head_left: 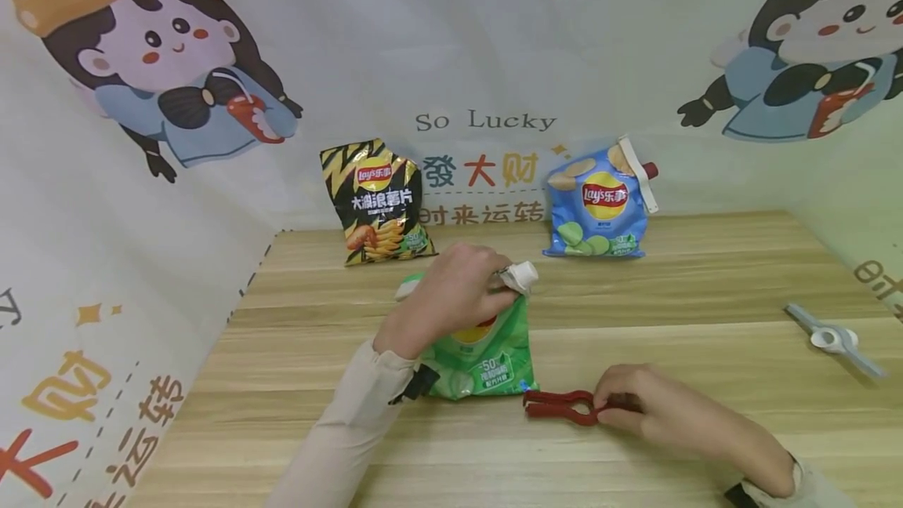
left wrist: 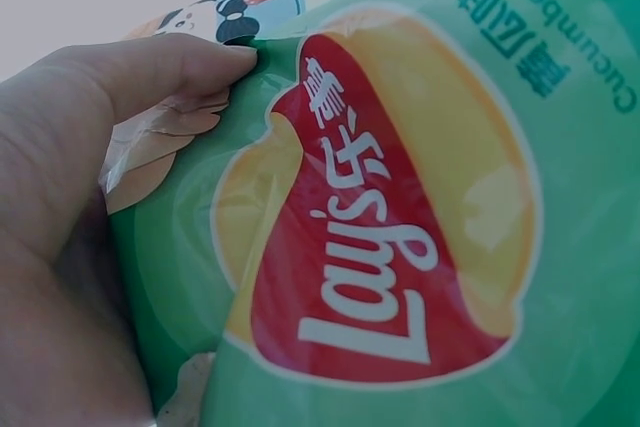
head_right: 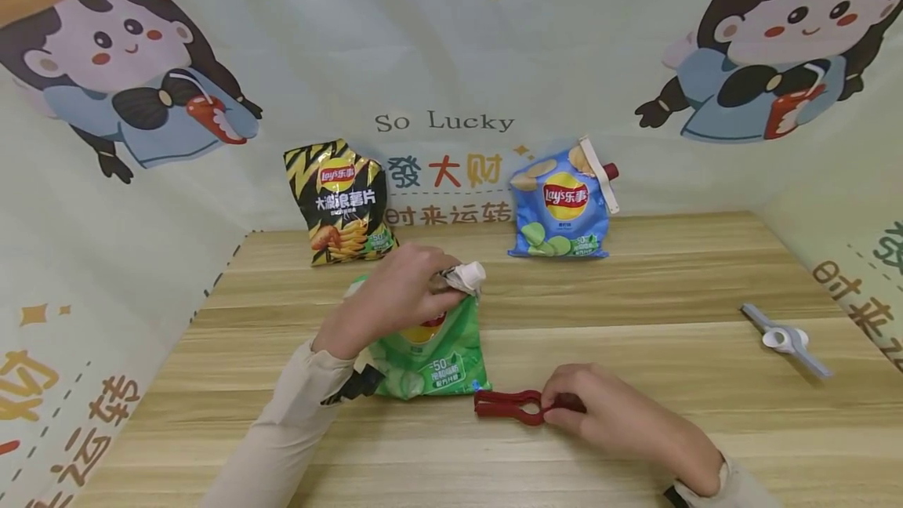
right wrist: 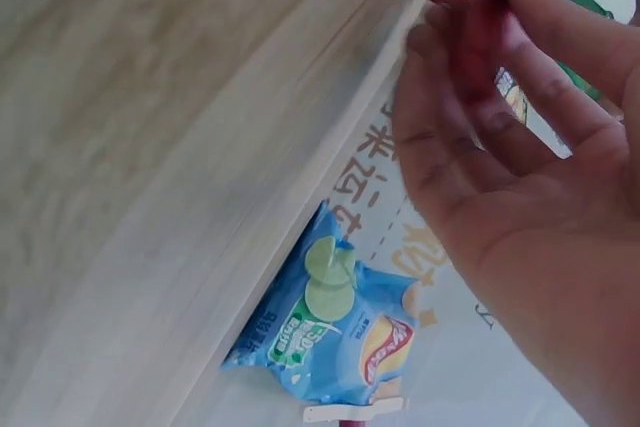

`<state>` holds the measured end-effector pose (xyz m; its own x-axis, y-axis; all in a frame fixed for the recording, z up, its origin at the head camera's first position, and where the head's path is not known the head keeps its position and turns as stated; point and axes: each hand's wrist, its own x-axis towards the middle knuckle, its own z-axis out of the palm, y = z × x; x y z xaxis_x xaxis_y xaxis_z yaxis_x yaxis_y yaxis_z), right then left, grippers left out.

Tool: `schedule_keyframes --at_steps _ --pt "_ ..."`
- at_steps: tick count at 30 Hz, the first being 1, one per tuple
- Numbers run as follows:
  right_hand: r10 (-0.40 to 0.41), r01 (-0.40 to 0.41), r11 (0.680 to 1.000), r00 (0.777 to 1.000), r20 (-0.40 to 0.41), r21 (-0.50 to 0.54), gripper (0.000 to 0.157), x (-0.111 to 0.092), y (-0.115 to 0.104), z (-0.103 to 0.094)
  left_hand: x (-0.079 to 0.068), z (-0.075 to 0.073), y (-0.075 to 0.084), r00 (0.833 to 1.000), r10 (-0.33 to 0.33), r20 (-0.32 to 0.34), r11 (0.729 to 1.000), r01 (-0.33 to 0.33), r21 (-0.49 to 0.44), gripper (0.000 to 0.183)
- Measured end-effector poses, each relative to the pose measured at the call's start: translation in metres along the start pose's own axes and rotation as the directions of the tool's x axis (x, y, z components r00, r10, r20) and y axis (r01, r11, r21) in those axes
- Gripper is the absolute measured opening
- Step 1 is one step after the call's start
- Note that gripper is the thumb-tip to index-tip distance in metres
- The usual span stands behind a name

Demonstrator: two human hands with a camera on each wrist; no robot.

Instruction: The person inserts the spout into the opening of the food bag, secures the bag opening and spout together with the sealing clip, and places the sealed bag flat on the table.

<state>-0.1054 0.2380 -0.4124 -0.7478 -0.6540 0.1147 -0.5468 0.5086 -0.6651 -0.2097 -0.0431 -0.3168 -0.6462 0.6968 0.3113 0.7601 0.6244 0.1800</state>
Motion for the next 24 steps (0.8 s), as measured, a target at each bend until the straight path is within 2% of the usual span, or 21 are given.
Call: schedule_keyframes --at_steps 6,10,12,15,17,19,24 --pt "0.008 -0.005 0.998 0.999 -0.051 0.061 0.006 -0.002 0.002 -0.007 0.000 -0.001 -0.002 1.000 -0.008 0.003 1.000 0.008 0.007 0.018" --pt "0.008 -0.002 0.998 0.994 -0.111 0.059 0.008 -0.003 0.005 -0.012 0.000 -0.001 -0.002 1.000 0.002 -0.001 1.000 -0.002 0.006 0.020" --pt "-0.010 0.016 0.999 0.985 -0.175 0.035 0.012 -0.003 0.007 -0.014 0.000 0.000 -0.002 1.000 0.006 -0.003 1.000 -0.006 0.005 0.020" --pt "-0.041 0.039 0.999 0.959 -0.279 -0.015 0.017 -0.003 0.010 -0.016 0.000 0.000 -0.001 1.000 0.010 -0.006 1.000 -0.010 0.011 0.019" --pt "-0.049 0.041 0.999 0.947 -0.318 -0.031 0.019 -0.003 0.011 -0.017 0.000 0.001 -0.001 1.000 0.011 -0.009 1.000 -0.011 0.016 0.017" --pt "-0.045 0.034 0.999 0.943 -0.331 -0.040 0.018 -0.003 0.011 -0.018 0.000 0.001 0.000 1.000 0.010 -0.010 1.000 -0.010 0.019 0.016" --pt "0.008 -0.023 0.999 0.949 -0.316 -0.041 0.012 -0.005 0.010 -0.021 0.000 0.002 0.000 1.000 0.006 -0.011 1.000 -0.005 0.024 0.015"
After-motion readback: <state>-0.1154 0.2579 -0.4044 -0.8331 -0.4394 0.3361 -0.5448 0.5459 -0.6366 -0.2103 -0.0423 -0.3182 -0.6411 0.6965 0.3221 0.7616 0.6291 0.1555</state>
